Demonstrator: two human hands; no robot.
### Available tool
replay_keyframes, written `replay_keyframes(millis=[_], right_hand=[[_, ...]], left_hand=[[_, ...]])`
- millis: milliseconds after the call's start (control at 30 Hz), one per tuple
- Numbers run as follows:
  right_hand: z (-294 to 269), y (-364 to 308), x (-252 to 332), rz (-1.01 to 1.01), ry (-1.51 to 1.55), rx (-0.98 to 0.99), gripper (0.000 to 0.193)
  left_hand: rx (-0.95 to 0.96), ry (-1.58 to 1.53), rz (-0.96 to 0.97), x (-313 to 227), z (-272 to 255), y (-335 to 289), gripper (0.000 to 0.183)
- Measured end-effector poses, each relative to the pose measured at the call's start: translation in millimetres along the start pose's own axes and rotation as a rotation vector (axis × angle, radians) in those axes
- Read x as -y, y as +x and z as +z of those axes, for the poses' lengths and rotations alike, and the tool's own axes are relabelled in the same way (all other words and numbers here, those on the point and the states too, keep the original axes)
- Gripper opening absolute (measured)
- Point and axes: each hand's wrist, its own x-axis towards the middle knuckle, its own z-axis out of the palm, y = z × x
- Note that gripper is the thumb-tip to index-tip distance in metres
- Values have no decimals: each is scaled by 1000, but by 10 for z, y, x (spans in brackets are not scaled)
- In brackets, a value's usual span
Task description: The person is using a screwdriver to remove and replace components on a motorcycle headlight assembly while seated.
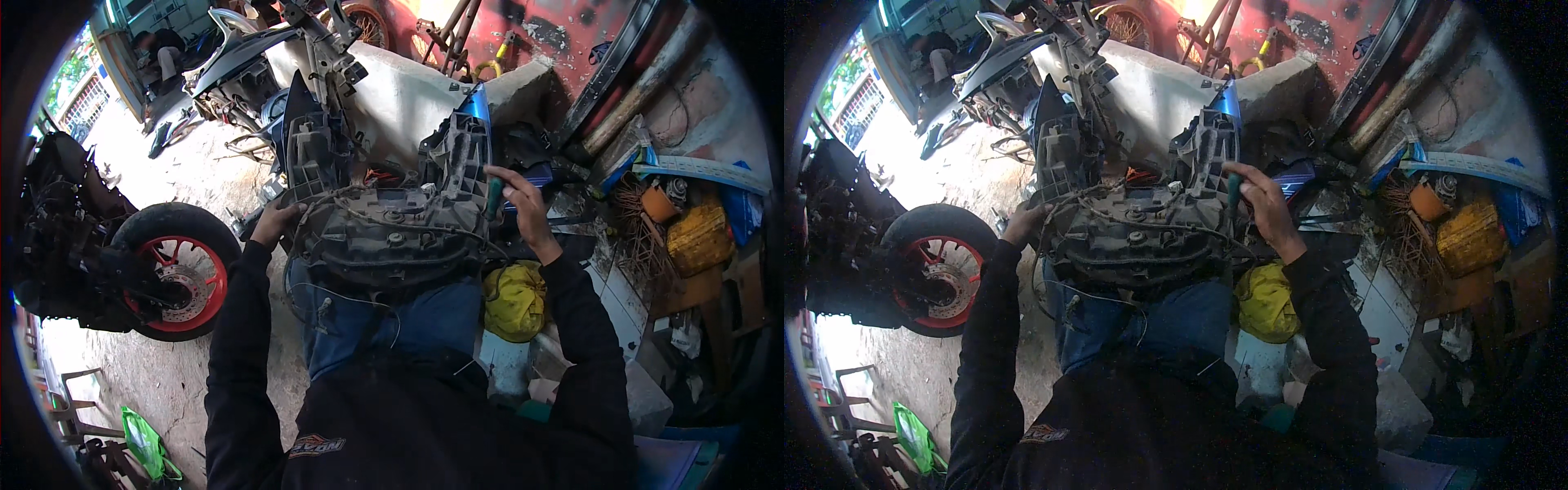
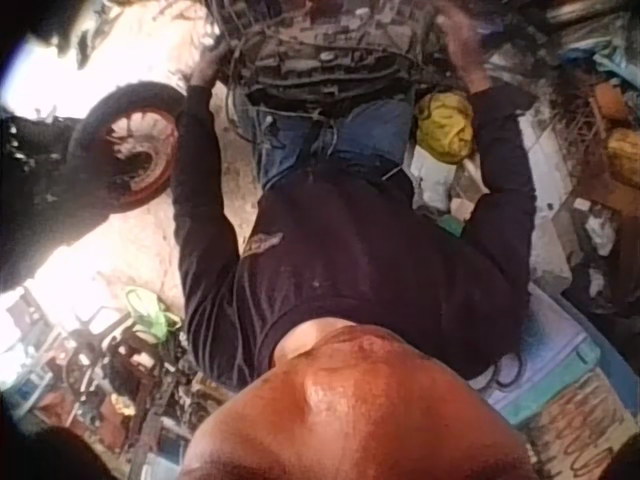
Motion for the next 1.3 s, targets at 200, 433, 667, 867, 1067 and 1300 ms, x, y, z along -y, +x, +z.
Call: replay_keyframes(millis=[200, 433, 667, 867, 1067, 1300], right_hand=[[-11, 12, 47, -28, -166, -39, 33], [71, 21, 110, -59, -576, -67, 31], [72, 25, 78, -95, -298, -65, 31], [37, 30, 21, 17, 210, -77, 31], [-53, 43, 55, -51, -587, -108, 33], [-32, 50, 99, -44, -432, -93, 33]], left_hand=[[6, -21, -3, 35, 14, 52, 39], [25, -56, 11, 107, -62, 55, 39], [3, -75, -6, -28, 23, -27, 34], [8, -43, 6, -57, 68, -45, 32], [38, -63, 19, -55, 67, -19, 34], [15, -85, -23, -40, 40, -36, 34]])
